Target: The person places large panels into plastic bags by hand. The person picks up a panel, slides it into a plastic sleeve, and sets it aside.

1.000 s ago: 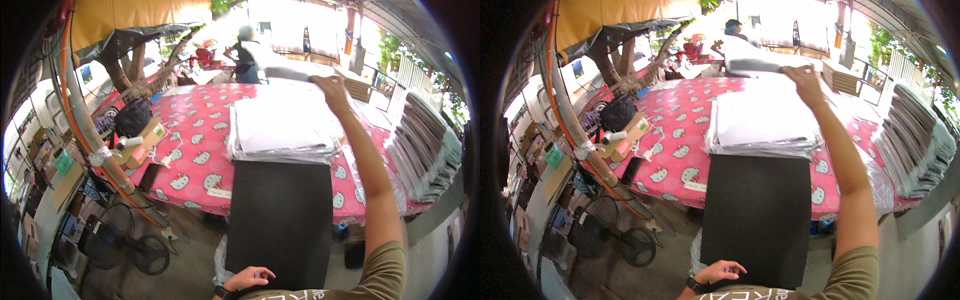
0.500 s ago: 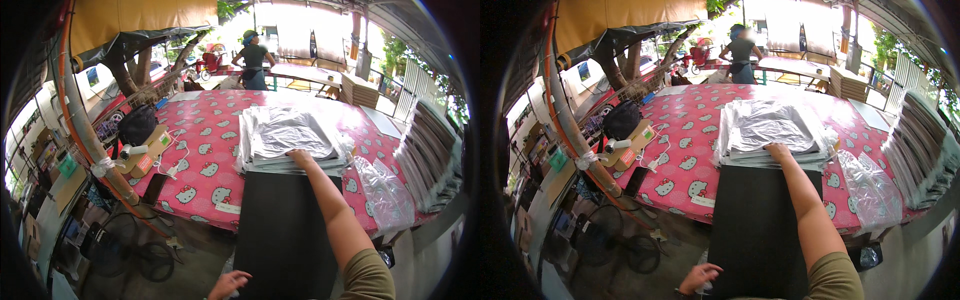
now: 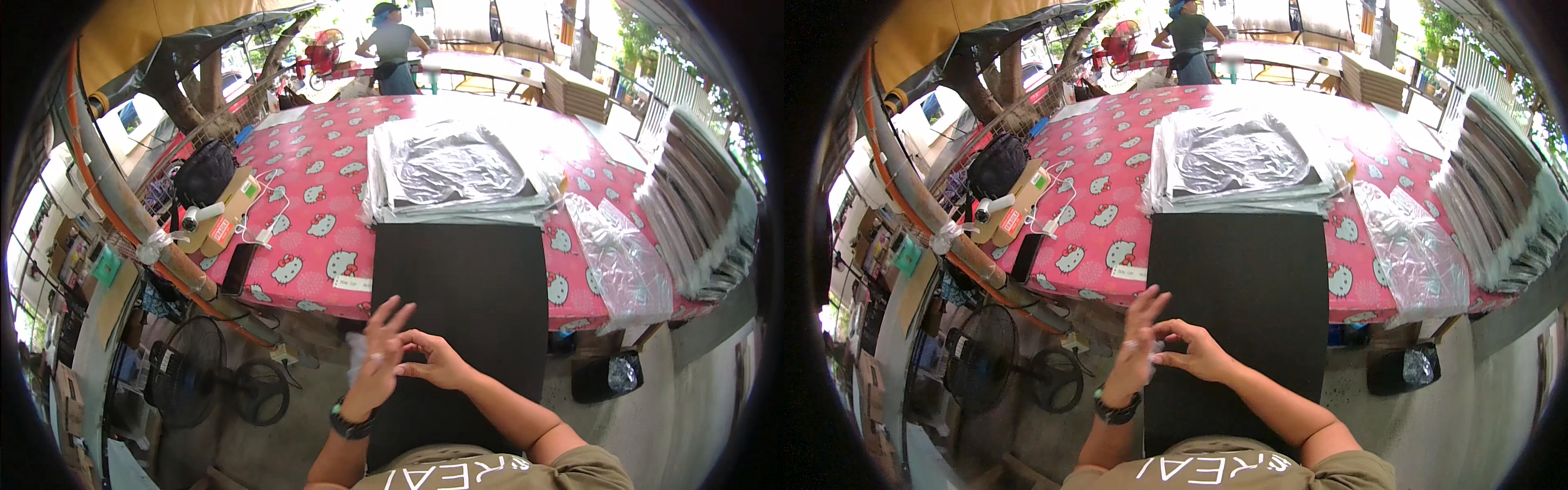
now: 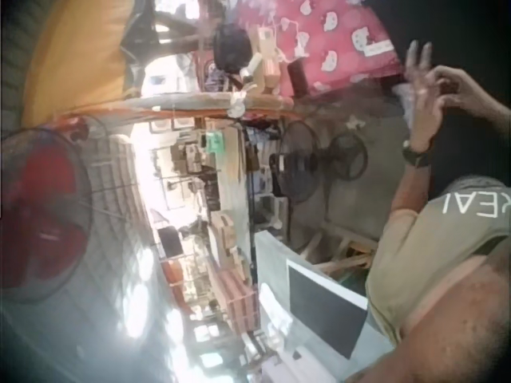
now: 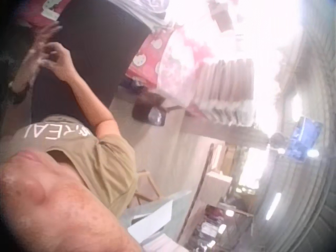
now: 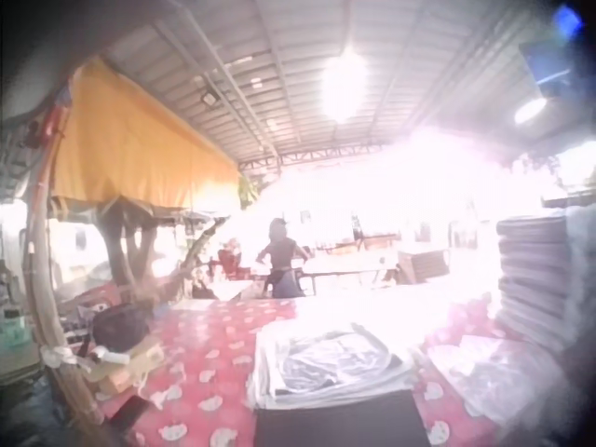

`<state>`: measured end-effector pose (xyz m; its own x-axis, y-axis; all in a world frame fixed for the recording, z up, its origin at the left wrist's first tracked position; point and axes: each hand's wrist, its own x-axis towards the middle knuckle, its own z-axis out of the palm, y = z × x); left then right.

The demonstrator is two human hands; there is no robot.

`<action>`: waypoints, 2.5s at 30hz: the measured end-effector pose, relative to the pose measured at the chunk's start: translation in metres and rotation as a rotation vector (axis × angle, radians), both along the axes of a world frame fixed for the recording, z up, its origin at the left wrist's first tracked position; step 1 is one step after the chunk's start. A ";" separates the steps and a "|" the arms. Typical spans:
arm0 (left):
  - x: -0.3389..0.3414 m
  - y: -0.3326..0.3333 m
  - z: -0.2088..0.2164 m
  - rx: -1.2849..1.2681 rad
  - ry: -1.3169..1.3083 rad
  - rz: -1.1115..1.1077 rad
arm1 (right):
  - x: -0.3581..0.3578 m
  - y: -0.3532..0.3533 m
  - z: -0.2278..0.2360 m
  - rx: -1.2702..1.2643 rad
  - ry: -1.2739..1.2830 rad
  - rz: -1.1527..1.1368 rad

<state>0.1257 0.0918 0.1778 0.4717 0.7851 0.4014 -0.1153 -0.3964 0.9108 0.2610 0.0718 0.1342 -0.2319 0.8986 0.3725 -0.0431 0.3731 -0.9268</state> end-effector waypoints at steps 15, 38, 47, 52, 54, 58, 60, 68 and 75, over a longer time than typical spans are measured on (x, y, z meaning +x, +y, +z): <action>0.039 -0.015 -0.009 -0.564 -0.198 -0.020 | 0.060 -0.044 0.028 -0.129 0.424 -0.371; 0.047 -0.010 -0.029 -0.656 -0.436 -0.149 | 0.042 -0.049 0.033 -0.213 0.129 -0.526; 0.050 -0.019 -0.006 -0.590 -0.188 0.063 | 0.043 -0.051 0.020 -0.100 0.093 -0.698; 0.047 -0.015 -0.026 -0.548 -0.298 0.015 | 0.034 -0.049 0.018 0.001 -0.017 -0.789; 0.049 -0.021 -0.027 -0.607 -0.392 -0.065 | 0.034 -0.048 0.017 -0.025 -0.045 -0.800; 0.041 -0.035 -0.025 -0.960 -0.653 -0.308 | 0.055 -0.045 0.010 -0.344 0.670 -0.276; 0.008 -0.022 -0.028 -0.831 -0.434 -0.349 | 0.058 -0.055 0.040 -0.386 1.107 -0.105; -0.014 -0.011 0.061 0.655 0.268 0.470 | 0.063 -0.066 0.078 -0.016 0.000 -0.409; -0.005 -0.033 0.057 0.085 0.450 -0.480 | 0.054 -0.071 0.103 -0.112 -0.147 -0.205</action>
<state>0.1211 0.0587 0.2349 0.8975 0.4200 0.1345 0.0876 -0.4687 0.8790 0.3146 0.0006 0.2374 -0.0851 0.9660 0.2440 0.1609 0.2550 -0.9535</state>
